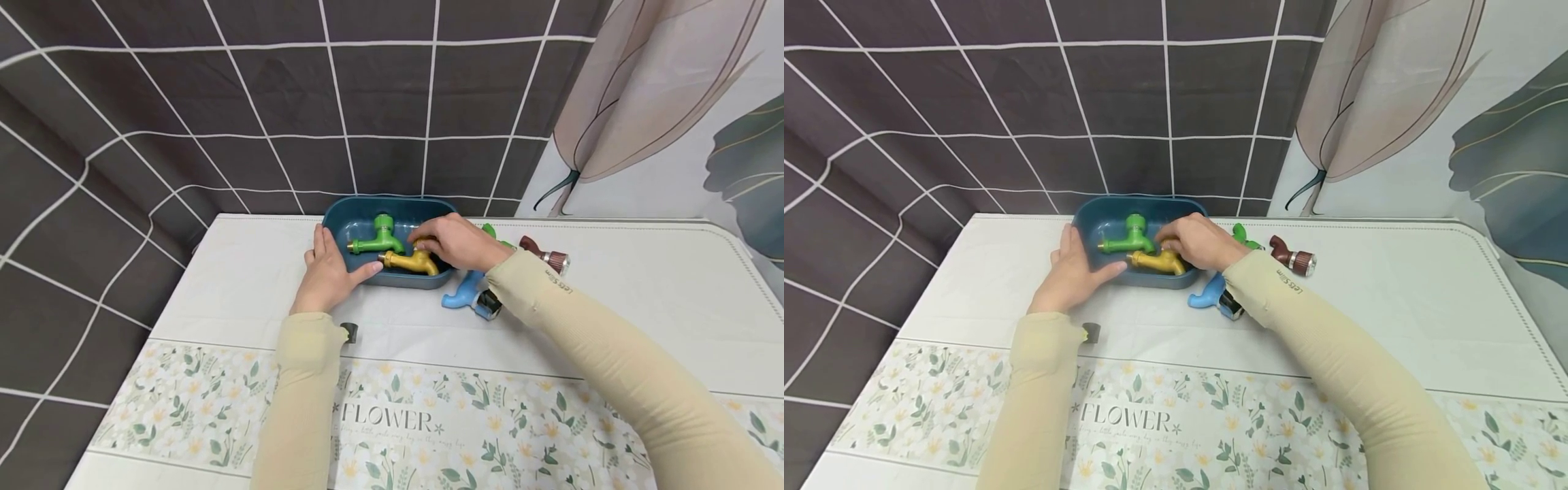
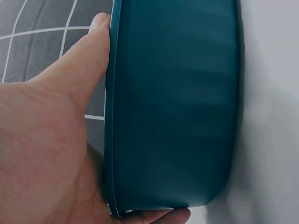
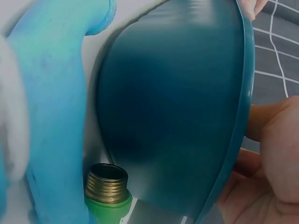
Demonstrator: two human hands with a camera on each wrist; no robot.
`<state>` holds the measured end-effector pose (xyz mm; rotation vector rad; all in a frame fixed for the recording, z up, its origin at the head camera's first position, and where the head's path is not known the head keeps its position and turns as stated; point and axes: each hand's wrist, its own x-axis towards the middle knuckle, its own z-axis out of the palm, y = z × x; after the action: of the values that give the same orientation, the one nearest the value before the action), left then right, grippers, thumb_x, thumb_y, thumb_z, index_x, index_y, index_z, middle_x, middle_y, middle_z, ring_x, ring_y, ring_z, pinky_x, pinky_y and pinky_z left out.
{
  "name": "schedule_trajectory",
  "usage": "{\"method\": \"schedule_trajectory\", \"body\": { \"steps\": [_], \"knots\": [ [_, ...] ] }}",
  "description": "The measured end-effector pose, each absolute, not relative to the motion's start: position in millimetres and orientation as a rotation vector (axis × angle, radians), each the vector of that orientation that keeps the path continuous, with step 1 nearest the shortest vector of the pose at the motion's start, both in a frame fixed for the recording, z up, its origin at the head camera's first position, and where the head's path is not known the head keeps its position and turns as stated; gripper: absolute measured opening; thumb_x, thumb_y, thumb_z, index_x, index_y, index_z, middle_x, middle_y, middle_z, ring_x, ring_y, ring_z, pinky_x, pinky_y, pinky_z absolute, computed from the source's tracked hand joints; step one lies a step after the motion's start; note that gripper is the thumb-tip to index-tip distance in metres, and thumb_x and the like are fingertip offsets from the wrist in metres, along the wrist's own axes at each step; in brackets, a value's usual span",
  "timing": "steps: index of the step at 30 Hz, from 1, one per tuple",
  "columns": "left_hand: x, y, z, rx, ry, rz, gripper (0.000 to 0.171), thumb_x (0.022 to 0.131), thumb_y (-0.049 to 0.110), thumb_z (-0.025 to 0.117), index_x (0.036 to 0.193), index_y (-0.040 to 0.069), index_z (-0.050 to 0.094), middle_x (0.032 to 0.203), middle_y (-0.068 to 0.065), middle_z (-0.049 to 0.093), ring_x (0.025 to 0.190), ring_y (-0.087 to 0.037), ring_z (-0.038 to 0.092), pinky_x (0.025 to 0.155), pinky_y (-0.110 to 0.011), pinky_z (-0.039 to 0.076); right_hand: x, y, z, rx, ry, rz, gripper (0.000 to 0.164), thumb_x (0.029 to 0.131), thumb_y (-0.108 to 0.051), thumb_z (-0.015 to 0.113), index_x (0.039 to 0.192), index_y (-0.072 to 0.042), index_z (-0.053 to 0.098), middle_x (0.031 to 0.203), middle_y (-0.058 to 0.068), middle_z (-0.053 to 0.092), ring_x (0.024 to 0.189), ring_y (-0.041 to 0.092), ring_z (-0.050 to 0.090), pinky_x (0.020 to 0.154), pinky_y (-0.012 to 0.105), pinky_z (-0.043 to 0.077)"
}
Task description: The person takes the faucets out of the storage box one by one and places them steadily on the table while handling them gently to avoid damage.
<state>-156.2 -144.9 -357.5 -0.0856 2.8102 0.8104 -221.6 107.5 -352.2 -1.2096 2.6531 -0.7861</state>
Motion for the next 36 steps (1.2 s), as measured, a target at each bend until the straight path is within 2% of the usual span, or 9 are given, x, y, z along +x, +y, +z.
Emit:
{"method": "schedule_trajectory", "body": {
  "steps": [17, 27, 36],
  "knots": [
    [-156.0, -145.4, -359.4, -0.080, 2.831, 0.803, 0.123, 0.088, 0.065, 0.065, 0.157, -0.005, -0.009, 0.166, -0.016, -0.018, 0.144, -0.044, 0.016, 0.109, -0.050, 0.038, -218.5, 116.3, -348.9, -1.131, 2.723, -0.892, 0.026, 0.102, -0.012, 0.059, 0.124, -0.004, 0.072, 0.122, 0.010, 0.071, 0.107, 0.023, 0.068, 0.090, 0.038, 0.054],
    [-155.8, -145.6, -359.4, -0.080, 2.833, 0.796, 0.123, 0.088, 0.065, 0.065, 0.157, -0.005, -0.009, 0.166, -0.017, -0.018, 0.144, -0.045, 0.016, 0.109, -0.051, 0.036, -215.0, 120.9, -347.8, -1.055, 2.782, -0.985, 0.025, 0.102, -0.013, 0.061, 0.122, -0.006, 0.072, 0.121, 0.009, 0.071, 0.104, 0.020, 0.068, 0.088, 0.037, 0.055],
    [-155.9, -145.3, -359.0, -0.080, 2.832, 0.801, 0.122, 0.088, 0.065, 0.065, 0.157, -0.006, -0.008, 0.166, -0.017, -0.018, 0.143, -0.044, 0.017, 0.109, -0.050, 0.037, -210.3, 127.4, -346.9, -0.948, 2.811, -1.076, 0.028, 0.103, -0.017, 0.060, 0.127, -0.008, 0.071, 0.121, 0.009, 0.071, 0.101, 0.019, 0.067, 0.084, 0.039, 0.054]
  ]
}}
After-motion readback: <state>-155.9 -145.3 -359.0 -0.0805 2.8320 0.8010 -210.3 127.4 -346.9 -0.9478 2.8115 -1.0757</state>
